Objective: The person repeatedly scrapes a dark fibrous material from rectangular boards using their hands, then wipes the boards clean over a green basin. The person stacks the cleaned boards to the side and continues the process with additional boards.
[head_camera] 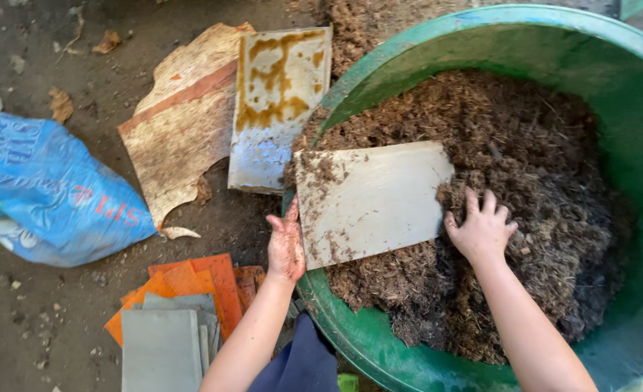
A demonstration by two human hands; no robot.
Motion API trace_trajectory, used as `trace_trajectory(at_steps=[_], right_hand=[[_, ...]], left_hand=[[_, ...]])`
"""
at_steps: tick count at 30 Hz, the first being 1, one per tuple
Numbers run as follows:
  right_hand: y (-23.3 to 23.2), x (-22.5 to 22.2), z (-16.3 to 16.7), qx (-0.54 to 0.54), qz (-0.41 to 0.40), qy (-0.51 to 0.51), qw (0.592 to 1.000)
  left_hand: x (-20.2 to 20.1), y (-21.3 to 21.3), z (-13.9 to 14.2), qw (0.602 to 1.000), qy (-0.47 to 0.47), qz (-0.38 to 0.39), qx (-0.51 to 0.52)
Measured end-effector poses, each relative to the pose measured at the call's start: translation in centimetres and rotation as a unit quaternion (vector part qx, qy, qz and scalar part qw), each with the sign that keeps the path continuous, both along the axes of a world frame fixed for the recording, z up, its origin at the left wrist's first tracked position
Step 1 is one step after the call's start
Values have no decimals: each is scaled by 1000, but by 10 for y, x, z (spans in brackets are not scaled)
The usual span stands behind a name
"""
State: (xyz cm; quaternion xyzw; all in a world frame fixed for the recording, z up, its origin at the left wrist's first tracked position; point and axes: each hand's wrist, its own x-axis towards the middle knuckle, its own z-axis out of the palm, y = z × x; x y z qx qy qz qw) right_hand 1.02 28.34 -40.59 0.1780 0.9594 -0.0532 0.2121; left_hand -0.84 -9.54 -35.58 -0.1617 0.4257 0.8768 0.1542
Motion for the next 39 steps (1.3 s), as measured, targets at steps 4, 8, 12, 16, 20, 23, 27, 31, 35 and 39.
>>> trace_trajectory(at_steps=[4, 8, 12, 16, 20, 23, 27, 31, 35, 39], right_hand=[[1, -16, 12, -34, -43, -50, 997], [-5, -42, 38, -105, -37, -148, 983], [-44, -51, 70, -228, -16, -200, 953], [-94, -39, 89, -321, 41, -99, 941], [-121, -19, 78, -311, 245, 136, 908], [-137, -2, 58, -344, 321, 260, 843], [-175, 30, 44, -340, 350, 279, 827], [-216, 30, 51, -298, 313, 396, 810], [-236, 9, 67, -297, 218, 422, 829], [-233, 0, 76, -335, 247, 441, 796]], left_hand=[[-2, 6, 11, 999, -17, -8, 35], [-5, 12, 20, 1000, -15, -18, 3], [-5, 14, 24, 1000, -15, -26, 7], [-5, 15, 32, 999, -29, -27, 11], [-8, 16, 39, 999, -34, -33, 8], [-7, 17, 37, 999, -20, -31, 4], [-4, 17, 27, 1000, -3, -16, -13], [-3, 19, 21, 1000, -14, -13, 13], [0, 21, 18, 999, -11, 3, 35], [6, 17, 3, 999, 11, -6, 38]])
